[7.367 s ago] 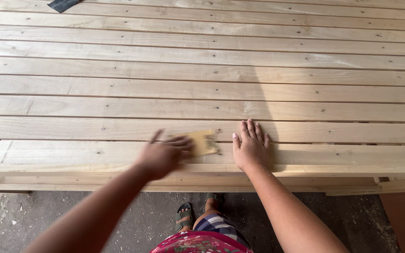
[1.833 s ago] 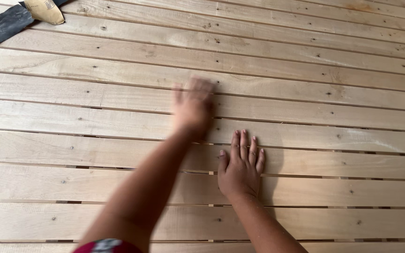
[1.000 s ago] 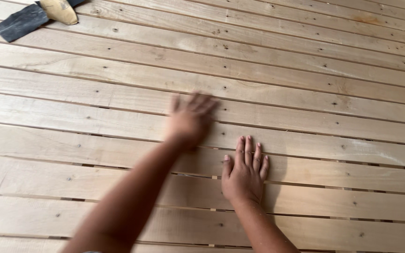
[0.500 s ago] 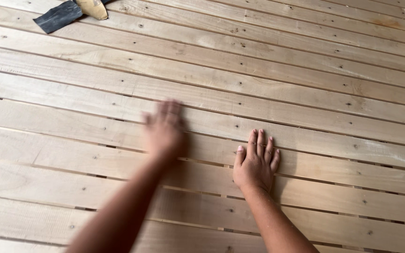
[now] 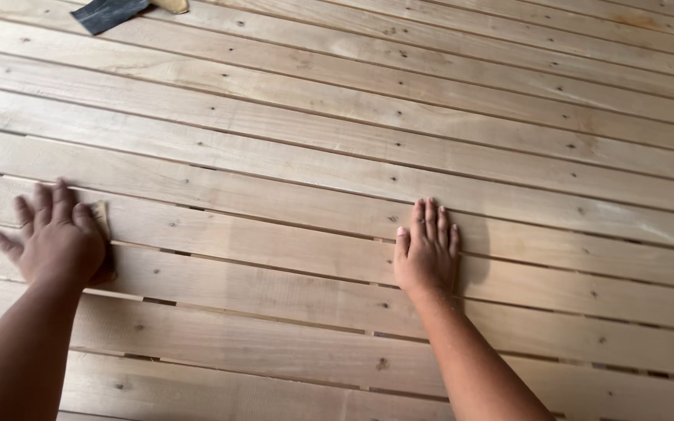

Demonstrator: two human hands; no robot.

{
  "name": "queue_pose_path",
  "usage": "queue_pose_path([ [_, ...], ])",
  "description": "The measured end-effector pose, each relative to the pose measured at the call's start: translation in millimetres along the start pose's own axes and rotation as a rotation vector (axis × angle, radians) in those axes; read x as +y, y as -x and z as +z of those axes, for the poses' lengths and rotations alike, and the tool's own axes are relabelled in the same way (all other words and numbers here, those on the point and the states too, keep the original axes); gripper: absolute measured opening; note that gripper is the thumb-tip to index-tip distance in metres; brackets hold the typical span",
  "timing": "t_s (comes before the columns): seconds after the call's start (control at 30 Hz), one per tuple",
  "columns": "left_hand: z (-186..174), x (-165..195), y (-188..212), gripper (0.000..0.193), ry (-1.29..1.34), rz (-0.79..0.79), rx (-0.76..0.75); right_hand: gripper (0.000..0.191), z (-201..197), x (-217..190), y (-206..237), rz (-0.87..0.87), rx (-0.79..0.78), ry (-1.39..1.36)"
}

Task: The person sands the slatted wooden surface of a large furniture frame by hand, rubbing a piece of sandpaper back and forth across the planks. They work over different sections of the panel, sanding the flat slats and then the edge rail of the frame.

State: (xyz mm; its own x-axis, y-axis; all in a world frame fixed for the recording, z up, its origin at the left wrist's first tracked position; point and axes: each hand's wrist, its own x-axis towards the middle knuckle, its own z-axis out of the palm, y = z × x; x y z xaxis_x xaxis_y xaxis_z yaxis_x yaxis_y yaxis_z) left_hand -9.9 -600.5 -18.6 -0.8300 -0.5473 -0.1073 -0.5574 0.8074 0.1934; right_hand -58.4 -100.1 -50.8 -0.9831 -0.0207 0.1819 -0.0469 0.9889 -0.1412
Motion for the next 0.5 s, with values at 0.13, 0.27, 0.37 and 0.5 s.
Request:
queue_pose_path([
  [0.13,15.5,55.2,24.6,0.066,-0.072,0.165,0.017,0.06,-14.0,12.2,40.6,-0.06,-0.007,-0.142],
  [0.27,40.5,208.7,107.3,0.061,-0.036,0.412,-0.097,0.058,-22.6,21.1,62.9,-0.002,-0.056,-0.383],
  [0.37,56.7,290.0,189.3,0.066,-0.121,0.758,-0.132,0.059,-26.6,26.5,76.2,-0.009,-0.059,-0.436],
  [0.5,76.5,283.9,238.4,0.062,0.035,0.903,-0.282,0.06,-30.8,34.6,98.8,-0.028,-0.075,-0.397],
])
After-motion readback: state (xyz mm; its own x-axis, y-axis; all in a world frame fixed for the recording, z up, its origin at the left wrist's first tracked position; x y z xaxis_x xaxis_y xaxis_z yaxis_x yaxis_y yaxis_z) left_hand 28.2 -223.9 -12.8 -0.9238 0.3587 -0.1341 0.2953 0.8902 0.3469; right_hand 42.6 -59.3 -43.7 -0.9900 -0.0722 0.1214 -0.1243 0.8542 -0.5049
